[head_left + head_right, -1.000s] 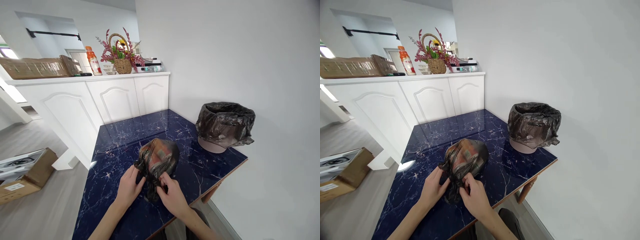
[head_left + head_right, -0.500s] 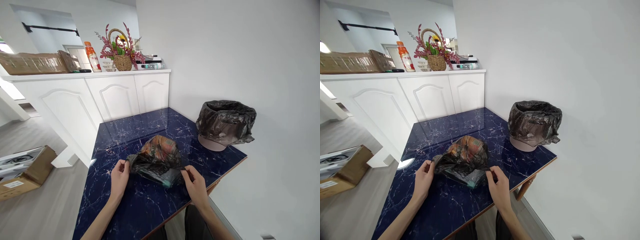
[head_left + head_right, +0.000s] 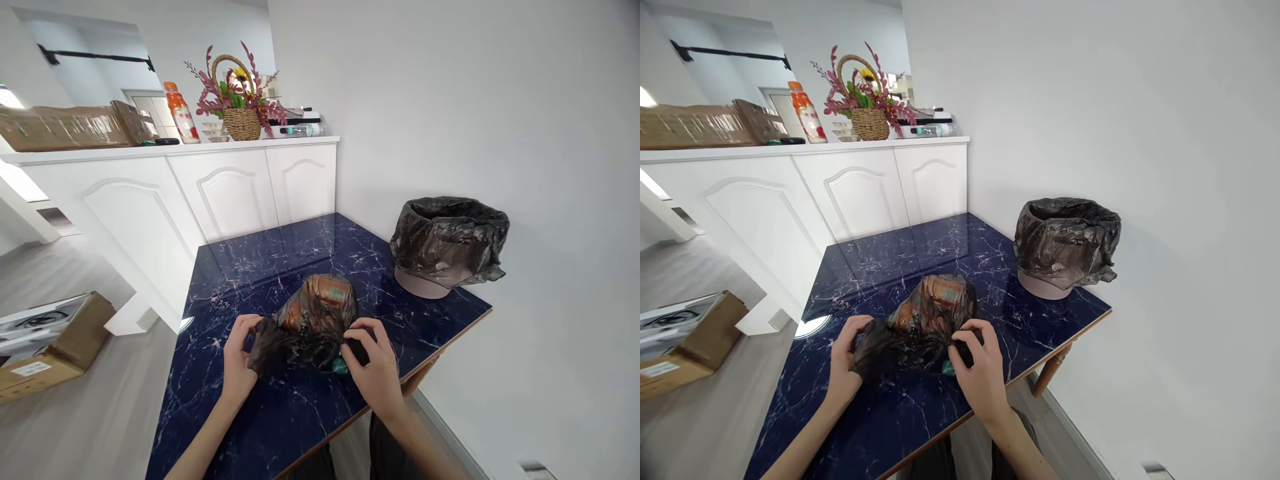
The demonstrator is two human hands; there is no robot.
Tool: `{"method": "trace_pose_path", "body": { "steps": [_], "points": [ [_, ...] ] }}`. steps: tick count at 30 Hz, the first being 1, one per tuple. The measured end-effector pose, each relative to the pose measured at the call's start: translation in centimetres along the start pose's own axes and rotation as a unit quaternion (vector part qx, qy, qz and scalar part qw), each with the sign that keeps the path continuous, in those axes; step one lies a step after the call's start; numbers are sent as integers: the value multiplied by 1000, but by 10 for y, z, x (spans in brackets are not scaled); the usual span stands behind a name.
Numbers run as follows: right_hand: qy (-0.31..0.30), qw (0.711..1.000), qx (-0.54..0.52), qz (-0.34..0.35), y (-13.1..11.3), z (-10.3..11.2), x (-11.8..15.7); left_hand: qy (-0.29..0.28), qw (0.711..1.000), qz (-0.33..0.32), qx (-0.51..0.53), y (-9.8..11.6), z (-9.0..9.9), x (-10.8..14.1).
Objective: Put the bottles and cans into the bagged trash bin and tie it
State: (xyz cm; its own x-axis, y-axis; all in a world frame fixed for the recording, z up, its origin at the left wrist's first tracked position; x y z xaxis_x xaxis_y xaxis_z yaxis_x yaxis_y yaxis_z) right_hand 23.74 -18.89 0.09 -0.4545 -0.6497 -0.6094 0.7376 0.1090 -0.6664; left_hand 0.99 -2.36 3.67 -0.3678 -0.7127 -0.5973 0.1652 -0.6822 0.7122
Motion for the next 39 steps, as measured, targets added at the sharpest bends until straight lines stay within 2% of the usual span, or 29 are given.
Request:
{"method": "trace_pose_path", "body": {
  "steps": [4, 8, 10, 11, 13, 14, 15, 17, 19, 20, 23, 27, 32, 35, 39],
  "points": [
    [2, 991, -125, -54, 11, 8, -5, 73, 991, 98, 48, -26, 26, 2],
    [-34, 972, -215, -93, 26, 14, -12, 135, 968, 191, 91, -51, 54, 15],
    [-65, 956, -263, -111, 33, 12, -15, 172, 966, 178, 75, -41, 68, 26],
    [-81, 948, -285, -121, 37, 10, -16, 200, 968, 144, 45, -26, 77, 32],
    [-96, 934, -316, -139, 46, 7, -19, 242, 969, 28, -50, 20, 86, 46],
    [-97, 928, -327, -149, 52, 6, -20, 232, 967, -43, -98, 47, 81, 53],
    [-94, 924, -336, -157, 58, 4, -22, 168, 971, -103, -133, 71, 64, 56],
    [-84, 918, -350, -167, 71, 1, -27, -22, 966, -190, -171, 103, 16, 64],
    [-70, 911, -363, -180, 85, -1, -31, -164, 939, -216, -209, 112, -26, 74],
    [-63, 909, -367, -187, 93, -2, -34, -197, 929, -212, -231, 109, -40, 75],
    [-46, 905, -366, -213, 116, -3, -40, -202, 922, -167, -285, 88, -59, 67],
    [-18, 908, -340, -245, 138, -4, -42, -155, 926, -155, -307, 68, -60, 56],
    [-48, 919, -318, -228, 130, -13, -43, -106, 923, -225, -294, 88, -51, 59],
    [-70, 924, -307, -215, 122, -14, -44, -134, 921, -255, -260, 101, -55, 74],
    [-85, 927, -303, -204, 118, -14, -44, -193, 904, -298, -240, 114, -62, 102]
  ]
}}
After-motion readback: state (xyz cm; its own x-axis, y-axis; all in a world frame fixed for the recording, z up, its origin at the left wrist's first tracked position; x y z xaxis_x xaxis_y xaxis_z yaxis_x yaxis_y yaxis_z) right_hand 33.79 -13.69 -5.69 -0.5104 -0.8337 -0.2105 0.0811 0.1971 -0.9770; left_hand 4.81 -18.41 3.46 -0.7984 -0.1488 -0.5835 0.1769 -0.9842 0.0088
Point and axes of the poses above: each hand's wrist, its own x-axis away from the middle knuckle, its own z-axis out of the back of the hand, y = z × x, the point moved 9 cm from there along -x, towards the middle knuckle, and after that the axes turned 4 degrees about x, right-handed, at the moved point
